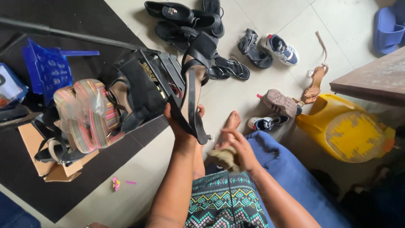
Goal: The person sits on the floor and cleans several pairs of shoes using a cloth. They wipe the exterior of sneakers, sandals, and high heels one by one, then place them on a nearby shoe rack.
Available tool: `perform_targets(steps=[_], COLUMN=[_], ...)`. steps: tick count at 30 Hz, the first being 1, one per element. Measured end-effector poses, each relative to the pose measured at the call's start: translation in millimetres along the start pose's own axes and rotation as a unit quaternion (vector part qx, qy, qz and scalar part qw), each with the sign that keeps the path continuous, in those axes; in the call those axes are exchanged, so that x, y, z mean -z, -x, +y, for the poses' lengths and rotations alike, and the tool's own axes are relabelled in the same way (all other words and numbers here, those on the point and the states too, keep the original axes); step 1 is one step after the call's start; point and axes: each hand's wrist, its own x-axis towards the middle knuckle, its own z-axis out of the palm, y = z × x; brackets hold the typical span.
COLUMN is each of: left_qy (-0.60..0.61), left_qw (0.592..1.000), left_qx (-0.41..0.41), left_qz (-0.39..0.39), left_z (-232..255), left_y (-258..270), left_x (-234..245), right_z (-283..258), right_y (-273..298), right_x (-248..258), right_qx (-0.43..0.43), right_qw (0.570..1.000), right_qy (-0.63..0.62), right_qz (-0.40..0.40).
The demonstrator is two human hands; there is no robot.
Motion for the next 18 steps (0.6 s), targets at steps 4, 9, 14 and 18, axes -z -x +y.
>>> perform_targets(steps=[4,9,14,18], left_qy=[-0.289,-0.005,0.095,0.08], left_qw=[0.923,0.998,0.989,0.997], left_qx=[-0.243,-0.063,-0.042,0.015], left_qz=[-0.074,0.029,0.102,-0.003], left_z=[-35,-10,21,45], left_y=[37,29,33,27], left_x=[-8,30,58,101], right_z=[-49,-82,-82,-69], right_y=[-4,-16,-40,-50], right_x=[-68,-89,-128,-160], right_qx=[0.232,0.241,0.258,0.304], right_qw=[0.937,0.876,0.828,0.794], right_qy=[0.26,0.398,0.481,0.513], right_qz=[-0.021,-0.126,-0.131,-0.116])
